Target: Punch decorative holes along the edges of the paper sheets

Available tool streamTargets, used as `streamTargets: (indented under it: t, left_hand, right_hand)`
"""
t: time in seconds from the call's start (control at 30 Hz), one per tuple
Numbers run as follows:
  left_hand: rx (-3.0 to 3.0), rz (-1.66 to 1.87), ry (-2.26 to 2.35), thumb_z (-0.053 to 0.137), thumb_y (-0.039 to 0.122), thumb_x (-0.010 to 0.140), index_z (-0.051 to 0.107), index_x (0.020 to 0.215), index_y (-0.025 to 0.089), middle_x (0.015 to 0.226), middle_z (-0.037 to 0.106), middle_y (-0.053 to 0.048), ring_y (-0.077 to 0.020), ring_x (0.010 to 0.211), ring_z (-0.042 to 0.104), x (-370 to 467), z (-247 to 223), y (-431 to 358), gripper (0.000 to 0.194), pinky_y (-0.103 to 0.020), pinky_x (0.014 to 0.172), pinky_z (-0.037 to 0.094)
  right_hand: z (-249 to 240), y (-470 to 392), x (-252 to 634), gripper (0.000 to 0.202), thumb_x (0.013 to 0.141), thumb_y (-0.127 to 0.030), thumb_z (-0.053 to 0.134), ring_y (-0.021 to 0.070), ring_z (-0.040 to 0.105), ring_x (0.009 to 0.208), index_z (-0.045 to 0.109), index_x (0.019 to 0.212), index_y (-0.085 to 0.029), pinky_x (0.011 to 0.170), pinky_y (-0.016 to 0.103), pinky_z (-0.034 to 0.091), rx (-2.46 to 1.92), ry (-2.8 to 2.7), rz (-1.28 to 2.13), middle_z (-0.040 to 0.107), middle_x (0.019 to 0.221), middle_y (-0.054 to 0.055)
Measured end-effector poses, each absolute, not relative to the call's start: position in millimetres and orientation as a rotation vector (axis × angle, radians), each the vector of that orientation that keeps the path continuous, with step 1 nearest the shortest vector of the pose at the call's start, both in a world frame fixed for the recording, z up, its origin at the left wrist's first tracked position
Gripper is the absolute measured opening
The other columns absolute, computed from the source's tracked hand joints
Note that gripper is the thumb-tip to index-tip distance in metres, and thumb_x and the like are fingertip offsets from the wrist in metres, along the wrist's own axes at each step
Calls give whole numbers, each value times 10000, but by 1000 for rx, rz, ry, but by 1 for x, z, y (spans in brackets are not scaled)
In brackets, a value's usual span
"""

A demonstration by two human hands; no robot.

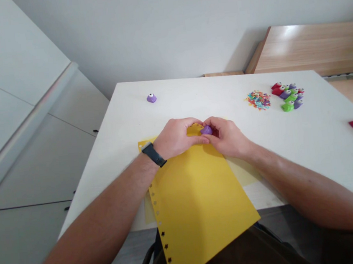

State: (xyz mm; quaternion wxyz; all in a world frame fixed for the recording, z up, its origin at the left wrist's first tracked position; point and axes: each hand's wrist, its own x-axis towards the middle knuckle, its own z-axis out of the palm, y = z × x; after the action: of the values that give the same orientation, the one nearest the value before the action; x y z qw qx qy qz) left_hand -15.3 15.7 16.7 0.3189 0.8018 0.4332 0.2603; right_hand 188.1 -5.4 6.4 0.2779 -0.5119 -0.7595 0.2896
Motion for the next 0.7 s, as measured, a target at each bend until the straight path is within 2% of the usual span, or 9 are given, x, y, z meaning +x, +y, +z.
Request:
streamTargets:
  t: [0.3,0.7]
  left_hand:
    - [2120,701,1115,758,536,794,742,1145,237,1122,772,-25,-253,1054,704,-14,15,15,461,-352,989,489]
    - [2157,666,1092,793,544,752,729,1201,250,1202,753,-27,-274,1135,683,-17,15,19,540,-367,1052,472]
  right_hand:
    - [6,-4,187,204,812,-226,634,169,585,746,666,1007,-175,675,282,427,-1393,-2067,718,703,888,46]
    - [9,-6,186,191,811,-217,643,173,592,756,662,998,-180,686,284,430,-1384,-2086,717,703,890,46]
